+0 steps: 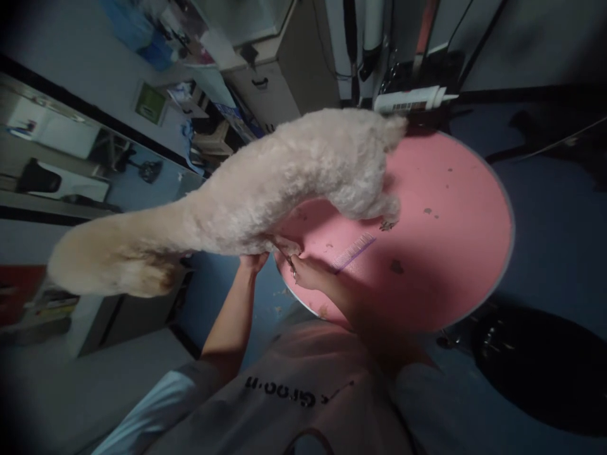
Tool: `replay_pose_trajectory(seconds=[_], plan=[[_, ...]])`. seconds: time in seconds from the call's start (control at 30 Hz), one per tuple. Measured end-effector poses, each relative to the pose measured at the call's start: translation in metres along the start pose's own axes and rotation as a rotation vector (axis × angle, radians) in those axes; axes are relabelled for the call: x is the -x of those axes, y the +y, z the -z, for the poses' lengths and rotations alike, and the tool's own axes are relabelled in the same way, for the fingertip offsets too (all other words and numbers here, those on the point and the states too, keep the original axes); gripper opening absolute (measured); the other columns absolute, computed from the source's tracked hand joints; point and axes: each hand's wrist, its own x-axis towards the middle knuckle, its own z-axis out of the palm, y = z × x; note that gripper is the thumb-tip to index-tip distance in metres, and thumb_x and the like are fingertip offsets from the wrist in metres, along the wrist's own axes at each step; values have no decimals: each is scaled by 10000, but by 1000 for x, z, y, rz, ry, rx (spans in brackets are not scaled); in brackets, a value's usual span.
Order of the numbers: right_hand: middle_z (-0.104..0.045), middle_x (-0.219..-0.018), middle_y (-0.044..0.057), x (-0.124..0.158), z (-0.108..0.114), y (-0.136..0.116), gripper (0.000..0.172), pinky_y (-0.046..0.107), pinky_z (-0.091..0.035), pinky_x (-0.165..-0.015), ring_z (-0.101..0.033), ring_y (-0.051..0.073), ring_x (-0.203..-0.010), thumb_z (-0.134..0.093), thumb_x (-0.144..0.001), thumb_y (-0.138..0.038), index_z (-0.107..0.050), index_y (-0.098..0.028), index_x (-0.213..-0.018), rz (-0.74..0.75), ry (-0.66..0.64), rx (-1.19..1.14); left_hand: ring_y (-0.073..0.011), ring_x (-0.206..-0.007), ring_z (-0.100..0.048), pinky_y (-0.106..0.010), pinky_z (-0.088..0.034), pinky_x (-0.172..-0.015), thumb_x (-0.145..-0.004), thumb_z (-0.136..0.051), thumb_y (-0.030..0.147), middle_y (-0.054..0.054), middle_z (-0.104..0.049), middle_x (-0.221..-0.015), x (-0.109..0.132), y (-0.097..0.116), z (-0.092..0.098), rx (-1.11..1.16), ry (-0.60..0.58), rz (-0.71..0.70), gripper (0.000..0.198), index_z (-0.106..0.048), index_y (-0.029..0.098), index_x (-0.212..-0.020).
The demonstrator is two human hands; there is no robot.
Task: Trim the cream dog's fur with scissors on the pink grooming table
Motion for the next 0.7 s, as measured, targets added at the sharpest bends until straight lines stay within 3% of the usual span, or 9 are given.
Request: replay_pose_trajectory(seconds=[0.07,0.27,0.4,0.53,0.7], plan=[[-674,-1018,57,-1,2,4,526,230,-415,-693,-631,158,-845,-567,-848,-97,-409,-209,-1337,25,-1,-19,-182,-775,-664,-280,-559,-698,-884,-542,420,-78,-727,-845,2,0,-2,1,7,-16,321,-728,170,-810],[-664,-982,48,0,10,13,505,216,-429,-684,-606,139,-798,-530,-829,-43,-425,-194,-1300,141,-43,-83,-237,-765,-688,-339,-571,-724,-888,-515,534,-146,-715,-823,4,0,-1,-130,-142,-19,478,-736,118,-805],[-662,-954,46,2,19,13,502,225,-442,-709,-602,148,-804,-584,-782,-32,-462,-182,-1246,140,-90,-72,-261,-827,-700,-375,-576,-778,-909,-457,572,-149,-729,-881,3,-2,2,-86,-92,-26,525,-736,130,-860],[-667,-957,54,5,29,8,341,216,-436,-683,-602,138,-803,-534,-807,-18,-516,-177,-1109,94,-121,-63,-227,-752,-688,-339,-568,-734,-916,-464,535,-123,-721,-810,1,-5,5,-77,-12,-42,476,-716,143,-819],[-654,-949,47,6,37,5,272,210,-443,-655,-602,126,-793,-513,-787,7,-509,-181,-983,49,-169,-101,-249,-871,-690,-384,-554,-836,-899,-497,545,-127,-728,-927,1,-9,6,-10,37,-52,449,-709,149,-903]])
